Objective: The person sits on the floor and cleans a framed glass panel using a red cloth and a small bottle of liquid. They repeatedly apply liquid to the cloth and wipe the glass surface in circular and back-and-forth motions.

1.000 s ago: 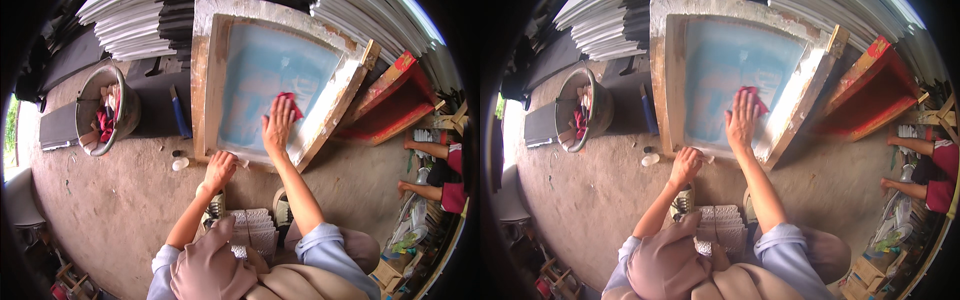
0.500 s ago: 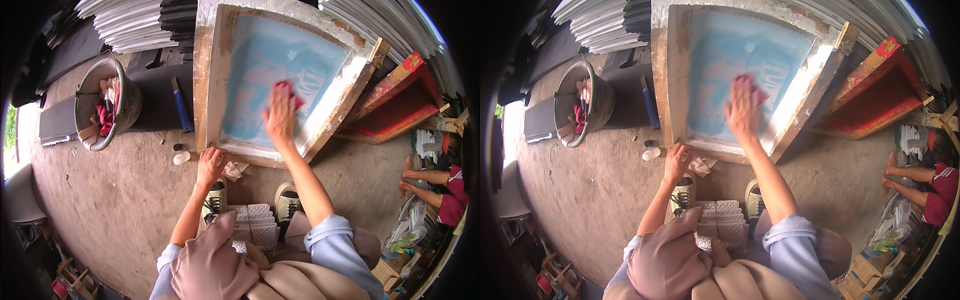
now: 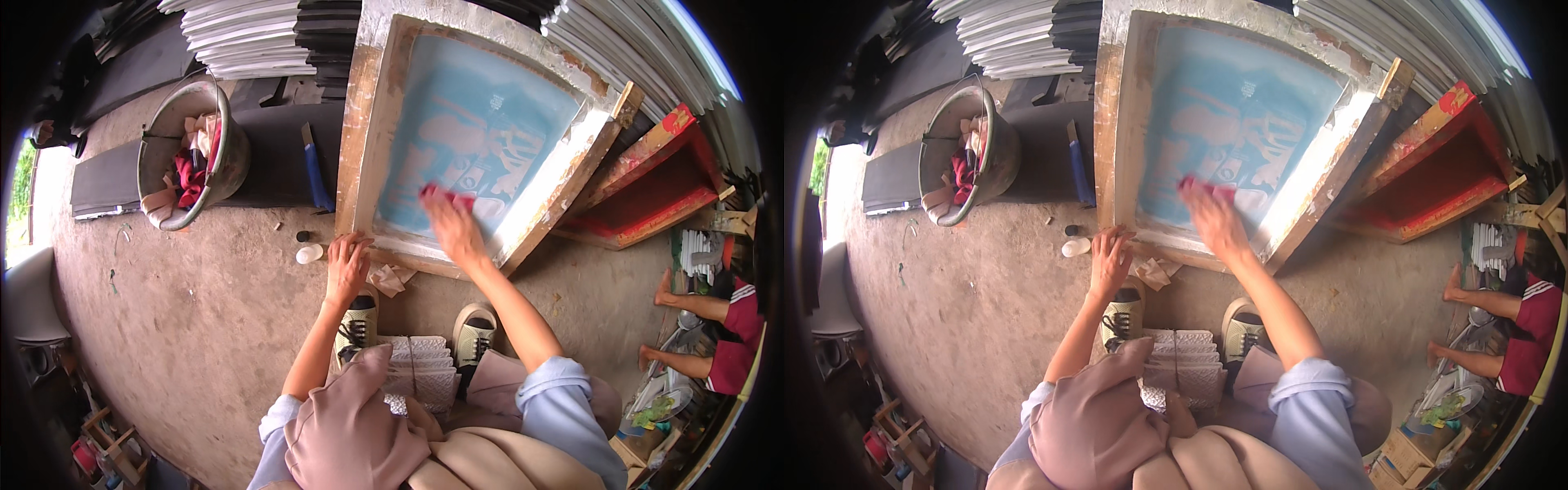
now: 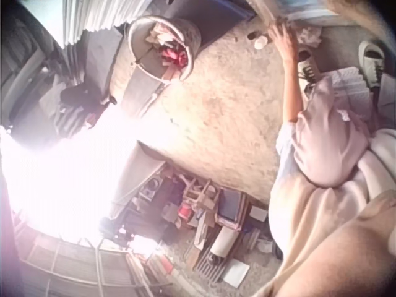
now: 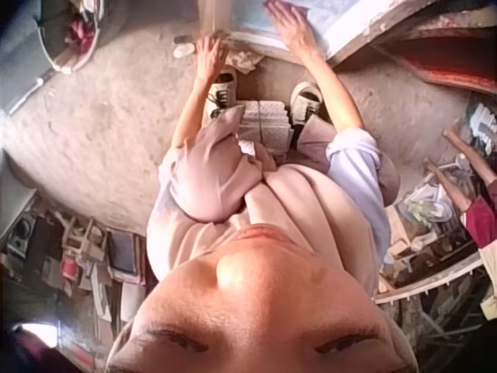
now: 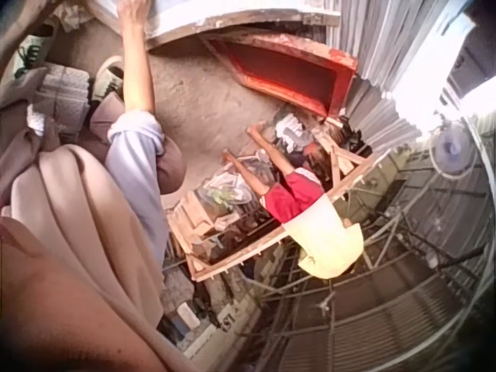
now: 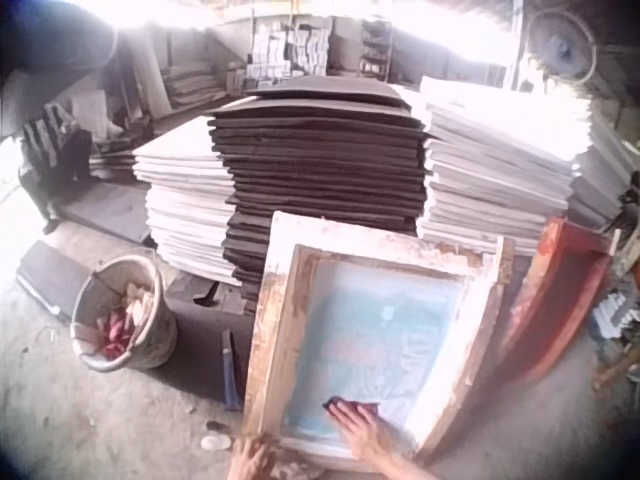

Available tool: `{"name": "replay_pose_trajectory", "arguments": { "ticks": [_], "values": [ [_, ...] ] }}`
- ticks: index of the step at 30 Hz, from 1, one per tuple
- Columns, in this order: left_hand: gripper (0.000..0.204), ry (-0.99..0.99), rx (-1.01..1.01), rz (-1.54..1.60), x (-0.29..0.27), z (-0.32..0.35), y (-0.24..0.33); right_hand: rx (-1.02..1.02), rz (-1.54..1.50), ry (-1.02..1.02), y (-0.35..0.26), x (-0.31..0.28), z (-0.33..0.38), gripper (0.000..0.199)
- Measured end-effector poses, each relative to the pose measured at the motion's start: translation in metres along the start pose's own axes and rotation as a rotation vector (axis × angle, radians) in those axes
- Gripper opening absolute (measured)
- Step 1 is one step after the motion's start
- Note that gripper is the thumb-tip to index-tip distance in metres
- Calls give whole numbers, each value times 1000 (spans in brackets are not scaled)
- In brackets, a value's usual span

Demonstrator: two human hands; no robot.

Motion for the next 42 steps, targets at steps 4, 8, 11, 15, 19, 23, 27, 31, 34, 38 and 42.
{"name": "replay_pose_trajectory", "arguments": {
  "ticks": [4,8,11,15,19,23,27,31,34,38,42],
  "values": [
    [41,-10,0,29,5,5,2,-155,4,83,31,4,15,57],
    [45,-1,-5,12,-3,11,-7,399,-246,87,109,-31,-76,59],
    [49,-14,8,37,1,5,-2,623,-319,199,92,-24,-83,57],
    [48,-24,-5,55,-1,7,-5,212,-409,-106,-10,-15,-1,56],
    [48,-32,-16,90,-7,9,-2,190,-69,-22,24,-13,5,60],
    [50,-16,-51,98,-5,8,6,622,-145,272,127,-28,-54,47],
    [57,7,-94,220,-23,3,19,788,-440,371,181,-68,-97,28],
    [58,102,-2,213,-43,-20,48,1148,-1189,328,205,-93,-106,14],
    [54,160,103,251,-101,-46,93,941,-1600,112,199,-147,-122,15],
    [41,202,177,474,-157,-76,146,613,-1726,37,190,-226,-125,18],
    [42,179,116,751,-192,-89,219,469,-1710,1,168,-292,-104,19]
  ]
}}
Point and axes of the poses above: each hand's wrist, its own z-axis away from the middle knuckle, its own x-axis out of the palm, y = z × x, the point moved 2 cm from there along -z, towards the middle knuckle, and after that the axes turned 14 degrees about z, right-handed, at the moved point
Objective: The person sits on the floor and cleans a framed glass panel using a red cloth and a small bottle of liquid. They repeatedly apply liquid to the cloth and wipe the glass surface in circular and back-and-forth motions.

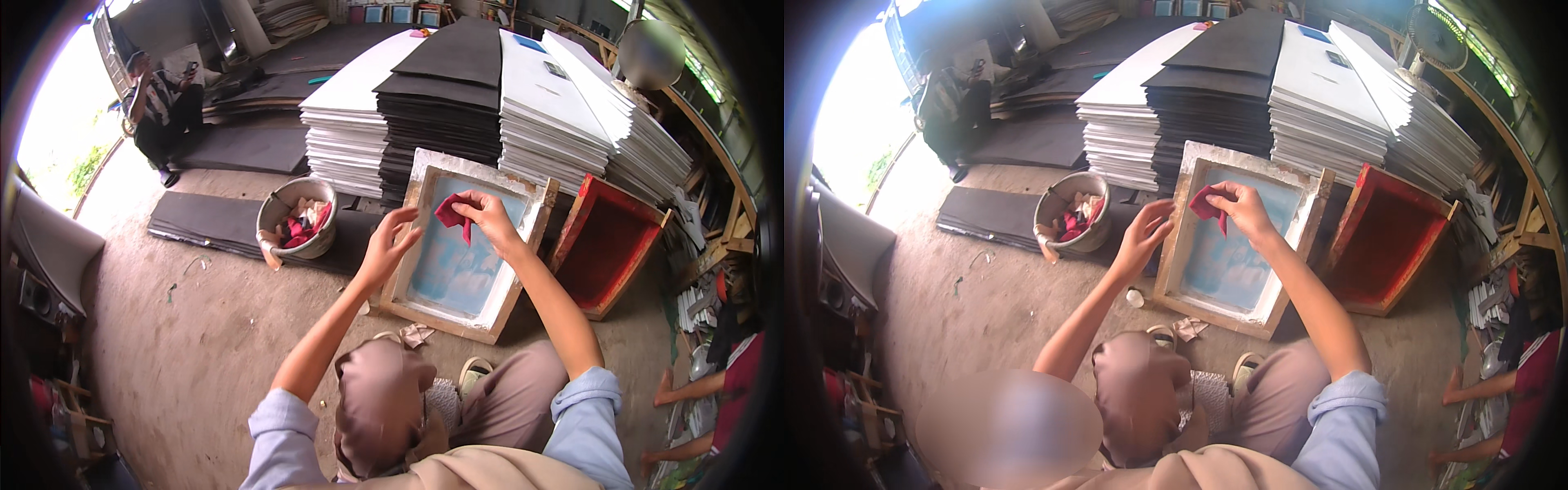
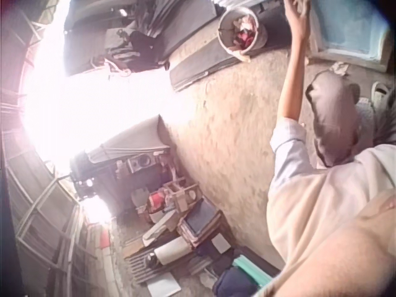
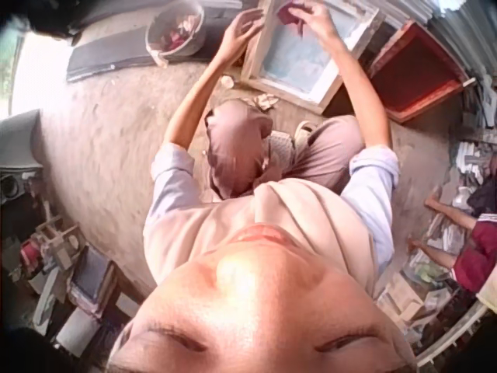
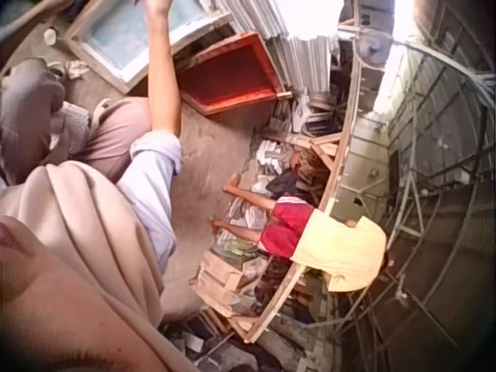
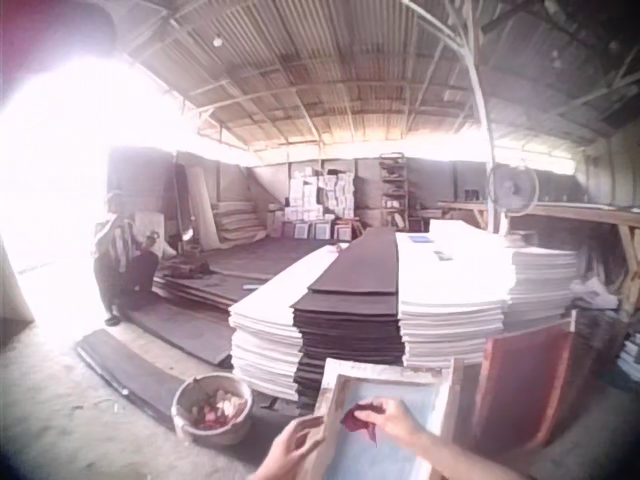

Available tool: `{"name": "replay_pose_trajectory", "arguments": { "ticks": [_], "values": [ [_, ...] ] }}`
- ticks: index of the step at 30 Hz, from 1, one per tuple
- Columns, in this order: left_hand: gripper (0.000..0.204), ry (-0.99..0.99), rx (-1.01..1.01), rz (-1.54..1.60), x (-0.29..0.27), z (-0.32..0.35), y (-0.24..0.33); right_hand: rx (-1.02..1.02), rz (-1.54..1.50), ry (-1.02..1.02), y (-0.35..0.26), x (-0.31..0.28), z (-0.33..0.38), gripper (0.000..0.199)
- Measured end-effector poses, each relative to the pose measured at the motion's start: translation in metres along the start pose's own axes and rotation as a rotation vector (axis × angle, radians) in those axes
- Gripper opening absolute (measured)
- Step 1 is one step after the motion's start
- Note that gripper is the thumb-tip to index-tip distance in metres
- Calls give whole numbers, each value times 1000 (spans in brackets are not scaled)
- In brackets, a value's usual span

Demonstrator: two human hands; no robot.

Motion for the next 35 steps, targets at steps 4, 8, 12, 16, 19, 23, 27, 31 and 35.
{"name": "replay_pose_trajectory", "arguments": {
  "ticks": [4,8,12,16,19,23,27,31,35],
  "values": [
    [38,-103,-151,-19,12,-8,30,26,-31,-163,-18,23,29,17],
    [28,-168,-159,-313,0,2,6,-58,132,-181,25,41,25,19],
    [25,-213,-326,-327,-32,35,-63,-54,576,-346,83,75,16,19],
    [29,-129,-440,-276,-60,73,-142,-107,824,-596,140,136,7,24],
    [25,22,-589,-275,-70,122,-214,116,741,-485,201,186,21,21],
    [23,14,-642,-379,-49,173,-259,298,676,-404,275,204,72,17],
    [28,21,-644,-454,-57,203,-267,219,878,-328,274,221,90,16],
    [29,32,-515,-410,-70,199,-227,190,920,-521,254,204,49,21],
    [37,213,-657,-290,-140,155,-143,154,467,-490,186,202,-61,22]
  ]
}}
Point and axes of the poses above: each hand's wrist, its own z-axis away from the middle knuckle, its own x-axis out of the palm, y = z × x, the point moved 2 cm from there along -z, towards the middle knuckle, and after that the axes turned 14 degrees about z, right-handed, at the moved point
